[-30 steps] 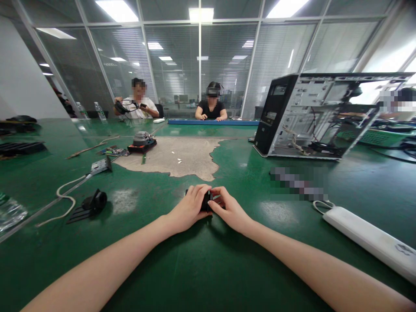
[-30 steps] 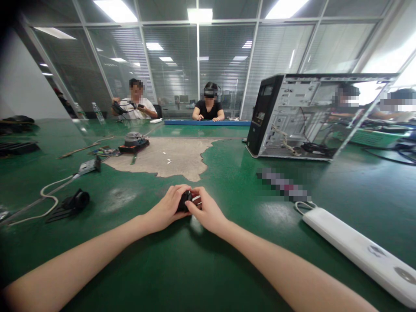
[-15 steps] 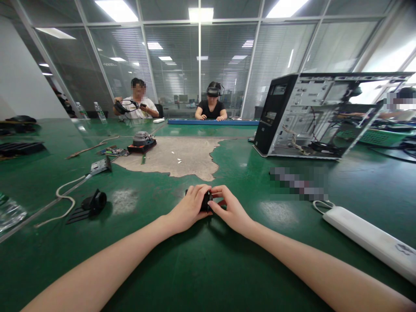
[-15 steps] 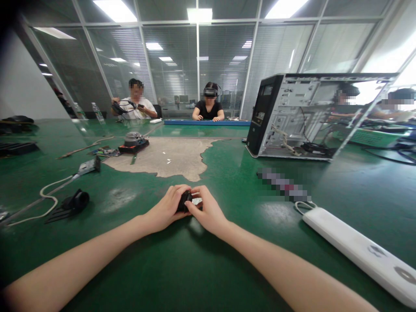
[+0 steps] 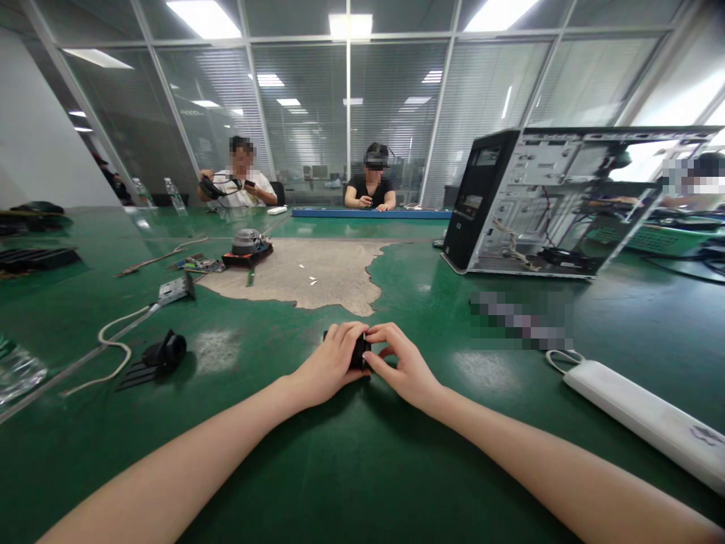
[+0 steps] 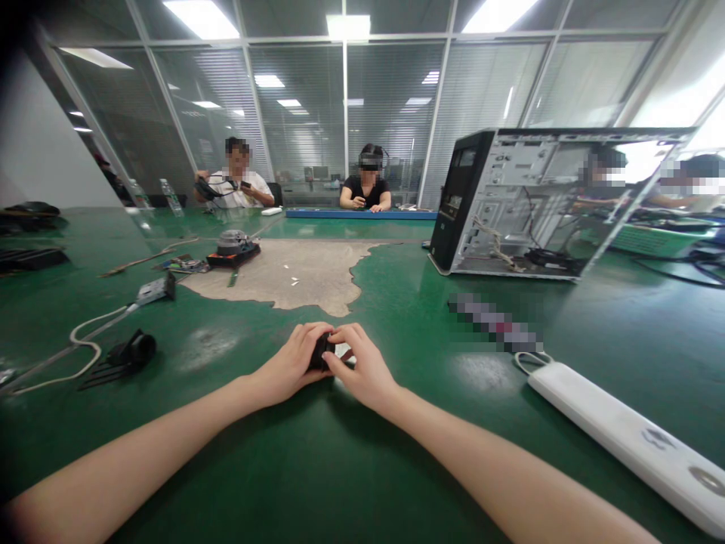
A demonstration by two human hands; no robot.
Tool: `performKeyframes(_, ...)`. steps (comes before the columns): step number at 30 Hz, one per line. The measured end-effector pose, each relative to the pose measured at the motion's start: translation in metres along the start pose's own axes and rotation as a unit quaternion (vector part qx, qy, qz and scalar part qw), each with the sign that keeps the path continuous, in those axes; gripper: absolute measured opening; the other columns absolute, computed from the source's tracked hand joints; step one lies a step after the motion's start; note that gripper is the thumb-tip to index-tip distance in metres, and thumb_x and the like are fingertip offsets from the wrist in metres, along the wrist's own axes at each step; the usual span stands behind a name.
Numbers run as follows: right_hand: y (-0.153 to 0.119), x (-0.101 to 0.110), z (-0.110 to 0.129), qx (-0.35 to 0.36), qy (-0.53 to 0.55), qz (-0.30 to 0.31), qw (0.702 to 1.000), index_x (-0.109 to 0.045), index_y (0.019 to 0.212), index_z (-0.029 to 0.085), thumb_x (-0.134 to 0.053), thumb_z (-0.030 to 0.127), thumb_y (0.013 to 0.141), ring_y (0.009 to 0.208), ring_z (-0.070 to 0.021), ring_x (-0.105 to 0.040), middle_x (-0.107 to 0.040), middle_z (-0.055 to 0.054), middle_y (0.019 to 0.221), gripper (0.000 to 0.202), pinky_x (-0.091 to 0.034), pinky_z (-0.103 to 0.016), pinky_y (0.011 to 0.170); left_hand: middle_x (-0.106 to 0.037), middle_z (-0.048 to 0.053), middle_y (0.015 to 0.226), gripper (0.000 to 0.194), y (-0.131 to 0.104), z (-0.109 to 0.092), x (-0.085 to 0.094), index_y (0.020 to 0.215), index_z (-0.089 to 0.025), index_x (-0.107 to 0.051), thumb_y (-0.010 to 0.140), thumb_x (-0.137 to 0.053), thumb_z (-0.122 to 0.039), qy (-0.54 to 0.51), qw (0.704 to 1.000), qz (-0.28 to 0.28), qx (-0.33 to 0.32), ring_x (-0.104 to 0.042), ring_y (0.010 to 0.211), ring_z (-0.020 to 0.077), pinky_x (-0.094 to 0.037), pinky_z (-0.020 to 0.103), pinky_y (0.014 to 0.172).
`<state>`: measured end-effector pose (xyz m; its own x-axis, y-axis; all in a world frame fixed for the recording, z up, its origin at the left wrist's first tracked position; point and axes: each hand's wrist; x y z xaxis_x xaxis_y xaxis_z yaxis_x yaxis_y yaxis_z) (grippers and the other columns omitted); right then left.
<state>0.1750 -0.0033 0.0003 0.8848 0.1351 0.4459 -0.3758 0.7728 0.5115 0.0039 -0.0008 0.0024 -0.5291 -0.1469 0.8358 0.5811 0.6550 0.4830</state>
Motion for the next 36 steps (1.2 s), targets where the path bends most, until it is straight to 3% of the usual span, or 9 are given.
performKeyframes(10,0.0027,-0.0021,-0.0014,-0.105,0.052,0.039,0.992,-0.045,0.100,0.019,-0.051,0.021,0.077,0.087,-0.0155,-0.055,-0.053,-0.006,0.096,0.024,-0.051,-0.029,0.066,-0.040,0.011,0.119,0.058,-0.0001,0.0014,-0.0012,0.122,-0.020,-0.025,0.076,-0.058,-0.027,-0.002,1.000,0.002,0.006,-0.041,0.105,0.0250,-0.038,0.045,0.089)
performKeyframes(18,-0.0014,0.0011,0.0035,0.019,-0.011,0.006,1.000,-0.050,0.091,0.022,-0.052,0.017,0.076,0.095,-0.0172,-0.049,-0.048,-0.005,0.100,0.016,-0.051,-0.029,0.070,-0.040,0.011,0.122,0.058,-0.0004,-0.0007,0.0023,0.122,-0.019,-0.023,0.075,-0.057,-0.020,0.006,1.000,0.018,0.006,-0.041,0.101,0.0244,-0.038,0.044,0.087)
performKeyframes(25,0.0004,-0.0019,-0.0011,-0.019,0.014,0.002,1.000,-0.047,0.097,0.021,-0.051,0.017,0.076,0.095,-0.0171,-0.050,-0.049,-0.006,0.099,0.023,-0.051,-0.028,0.067,-0.043,0.009,0.119,0.059,0.0004,-0.0012,0.0017,0.121,-0.020,-0.026,0.073,-0.059,-0.022,0.007,1.000,0.014,0.019,-0.043,0.095,0.0221,-0.041,0.041,0.083)
performKeyframes(30,0.0011,-0.0030,-0.0027,-0.073,0.036,0.040,0.996,-0.044,0.102,0.020,-0.050,0.020,0.078,0.086,-0.0150,-0.055,-0.052,-0.005,0.097,0.025,-0.052,-0.029,0.066,-0.043,0.009,0.119,0.059,0.0003,-0.0007,0.0012,0.121,-0.019,-0.025,0.074,-0.059,-0.022,0.018,1.000,0.018,0.017,-0.042,0.096,0.0223,-0.041,0.041,0.083)
performKeyframes(36,-0.0007,0.0007,0.0042,0.011,-0.011,0.014,1.000,-0.051,0.094,0.022,-0.052,0.017,0.076,0.094,-0.0167,-0.050,-0.048,-0.005,0.100,0.019,-0.051,-0.029,0.070,-0.041,0.010,0.121,0.063,-0.0003,-0.0004,0.0011,0.123,-0.019,-0.021,0.072,-0.059,-0.018,0.049,0.999,0.020,0.004,-0.042,0.097,0.0238,-0.041,0.042,0.082)
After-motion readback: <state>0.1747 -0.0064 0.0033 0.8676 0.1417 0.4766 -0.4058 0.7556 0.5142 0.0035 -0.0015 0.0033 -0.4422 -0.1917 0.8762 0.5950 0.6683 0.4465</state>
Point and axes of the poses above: each hand's wrist, its own y-axis towards the middle knuckle, its own x-axis out of the back of the hand, z = x × y
